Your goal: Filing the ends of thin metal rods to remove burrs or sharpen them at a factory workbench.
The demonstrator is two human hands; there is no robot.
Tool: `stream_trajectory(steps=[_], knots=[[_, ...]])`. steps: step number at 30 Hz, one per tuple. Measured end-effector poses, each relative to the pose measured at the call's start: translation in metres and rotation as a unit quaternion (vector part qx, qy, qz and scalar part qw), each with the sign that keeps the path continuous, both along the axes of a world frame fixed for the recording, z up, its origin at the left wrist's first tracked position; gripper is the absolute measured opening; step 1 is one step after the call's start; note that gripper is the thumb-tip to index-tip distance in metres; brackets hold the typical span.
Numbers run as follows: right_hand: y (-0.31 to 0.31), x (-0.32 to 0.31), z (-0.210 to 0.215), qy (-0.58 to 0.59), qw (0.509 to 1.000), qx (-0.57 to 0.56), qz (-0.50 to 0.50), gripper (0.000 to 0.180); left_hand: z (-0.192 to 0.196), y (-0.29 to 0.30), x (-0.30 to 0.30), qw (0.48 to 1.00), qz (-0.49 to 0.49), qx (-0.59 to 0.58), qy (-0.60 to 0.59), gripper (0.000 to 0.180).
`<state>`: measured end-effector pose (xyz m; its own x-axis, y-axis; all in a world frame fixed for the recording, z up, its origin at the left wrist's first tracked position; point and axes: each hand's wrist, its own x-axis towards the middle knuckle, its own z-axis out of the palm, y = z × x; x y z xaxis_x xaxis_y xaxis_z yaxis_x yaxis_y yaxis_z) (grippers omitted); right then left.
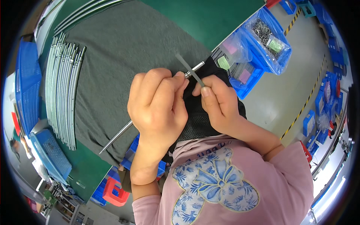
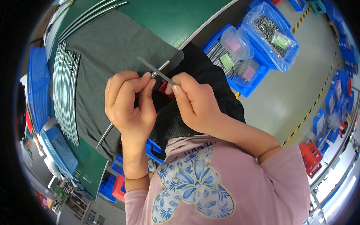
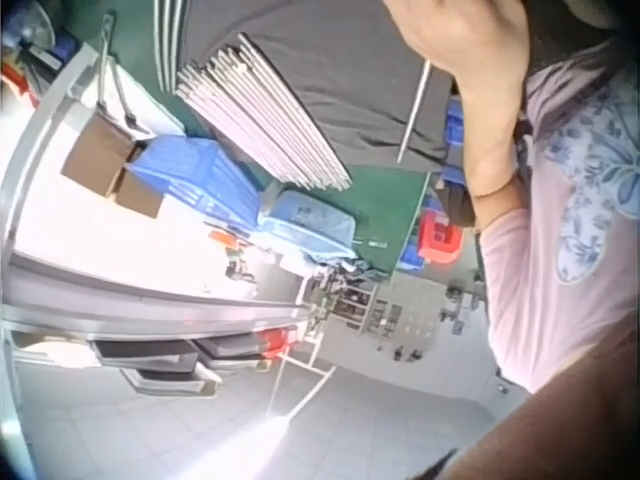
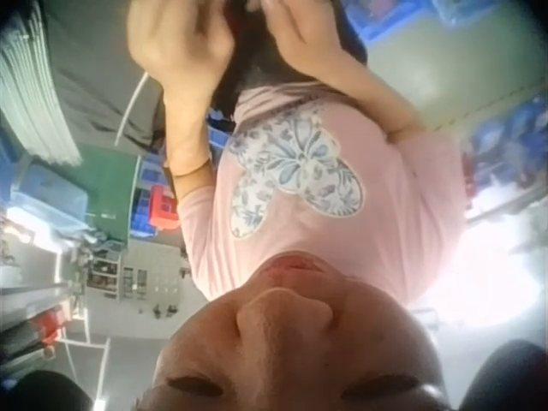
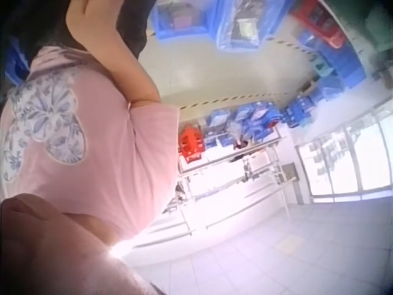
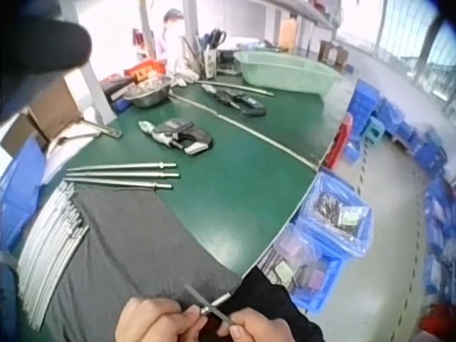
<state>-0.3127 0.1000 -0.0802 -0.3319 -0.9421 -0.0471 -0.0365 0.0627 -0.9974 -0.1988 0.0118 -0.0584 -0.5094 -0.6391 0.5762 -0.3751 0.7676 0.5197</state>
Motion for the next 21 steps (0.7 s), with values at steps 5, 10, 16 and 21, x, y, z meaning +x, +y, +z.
stream_trajectory(steps=[5,10,16,21], knots=[[0.001,0.003,-0.012,0.003,1.0,-0.004,0.012,0.011,0.003,-0.002,0.0,1.0,0.0,0.009,-0.009,0.018],[-0.002,-0.004,-0.003,0.004,0.999,0.023,0.048,0.01,0.002,-0.002,0.003,1.0,-0.005,0.0,-0.01,0.018],[0.014,-0.007,-0.005,0.001,0.997,0.065,0.039,0.01,0.002,-0.002,0.001,1.0,-0.004,0.005,-0.013,0.018],[0.025,-0.019,-0.009,-0.049,0.998,-0.022,-0.021,0.011,0.002,-0.002,0.003,1.0,0.0,-0.009,-0.027,0.018]])
